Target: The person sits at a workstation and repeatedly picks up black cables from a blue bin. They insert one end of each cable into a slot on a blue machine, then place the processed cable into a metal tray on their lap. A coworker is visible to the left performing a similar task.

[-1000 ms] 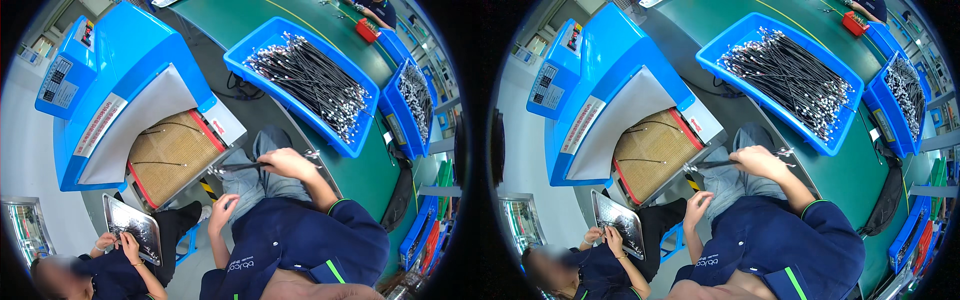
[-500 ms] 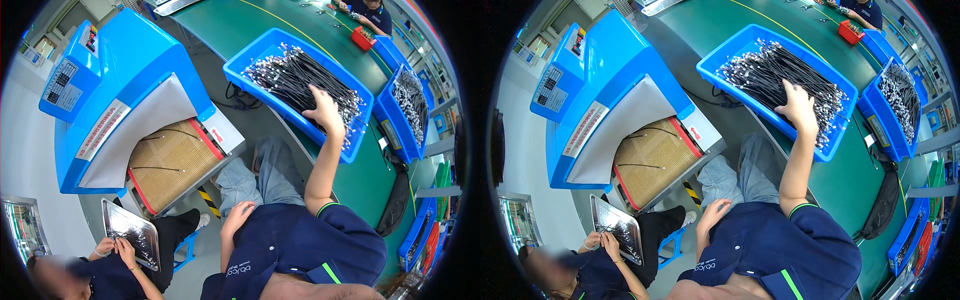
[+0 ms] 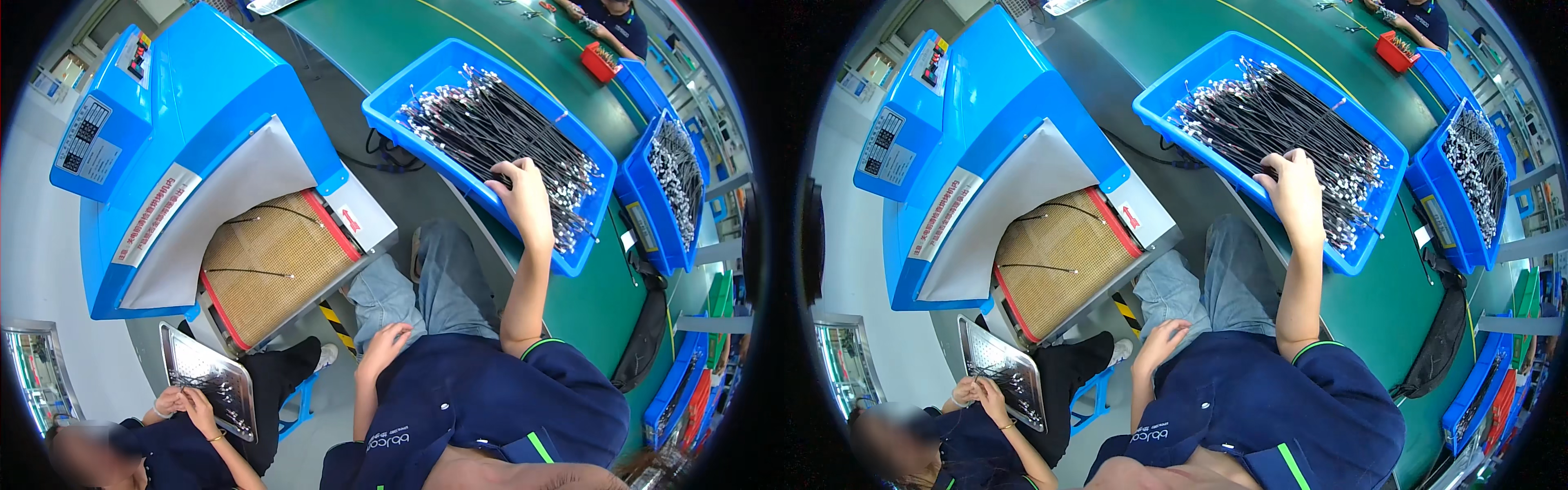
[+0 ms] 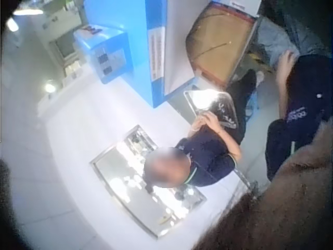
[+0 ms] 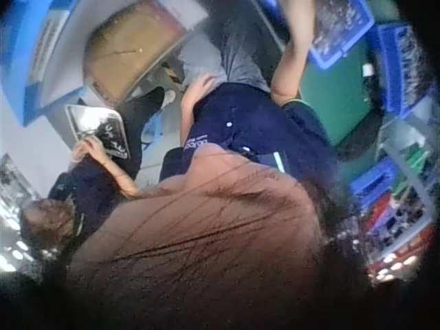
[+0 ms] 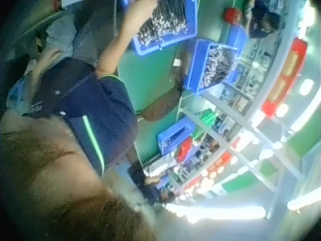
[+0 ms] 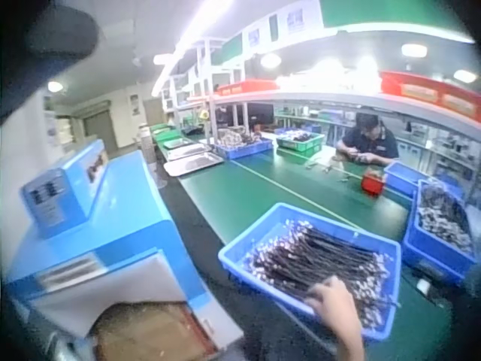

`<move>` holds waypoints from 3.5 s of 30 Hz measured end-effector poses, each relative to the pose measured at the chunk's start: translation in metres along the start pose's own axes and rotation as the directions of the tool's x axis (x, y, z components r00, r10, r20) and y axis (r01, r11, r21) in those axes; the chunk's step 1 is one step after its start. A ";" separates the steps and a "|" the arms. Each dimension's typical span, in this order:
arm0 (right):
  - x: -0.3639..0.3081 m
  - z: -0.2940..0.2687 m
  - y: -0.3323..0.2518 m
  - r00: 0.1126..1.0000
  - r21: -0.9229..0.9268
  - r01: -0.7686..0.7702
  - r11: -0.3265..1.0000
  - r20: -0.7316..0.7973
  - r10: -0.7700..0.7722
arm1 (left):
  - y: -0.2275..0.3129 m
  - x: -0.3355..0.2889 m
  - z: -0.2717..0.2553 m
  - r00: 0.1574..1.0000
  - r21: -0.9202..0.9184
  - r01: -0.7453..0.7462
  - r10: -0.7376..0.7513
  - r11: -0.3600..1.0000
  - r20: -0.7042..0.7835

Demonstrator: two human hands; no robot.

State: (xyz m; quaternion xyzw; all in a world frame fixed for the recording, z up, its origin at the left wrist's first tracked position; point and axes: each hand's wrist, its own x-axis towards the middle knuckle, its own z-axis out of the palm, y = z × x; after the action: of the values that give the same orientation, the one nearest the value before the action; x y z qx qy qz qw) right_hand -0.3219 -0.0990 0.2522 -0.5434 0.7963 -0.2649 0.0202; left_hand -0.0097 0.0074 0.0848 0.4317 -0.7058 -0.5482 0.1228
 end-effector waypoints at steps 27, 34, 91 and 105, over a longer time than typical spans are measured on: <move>0.010 -0.021 -0.009 0.858 0.143 0.341 0.929 -0.452 -0.245 | 0.044 -0.009 -0.067 0.809 0.036 -0.042 0.055 0.998 -0.585; -0.004 -0.064 -0.003 0.352 0.121 0.465 0.877 -0.934 -0.057 | 0.034 -0.009 -0.061 0.840 0.030 -0.002 0.018 1.000 -0.543; -0.096 0.083 -0.070 0.497 0.631 0.656 0.414 0.051 -0.866 | 0.060 -0.008 -0.073 0.626 0.464 -0.261 0.514 0.847 -0.587; -0.095 0.084 -0.068 0.516 0.698 0.588 0.408 0.064 -0.854 | 0.063 -0.008 -0.070 0.549 0.505 -0.305 0.582 0.808 -0.600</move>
State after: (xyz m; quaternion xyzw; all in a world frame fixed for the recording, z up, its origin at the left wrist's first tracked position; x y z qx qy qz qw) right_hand -0.1978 -0.0677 0.1860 -0.8445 0.3176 -0.3597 0.2379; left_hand 0.0098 -0.0318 0.1684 0.4315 -0.7658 -0.1465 0.4538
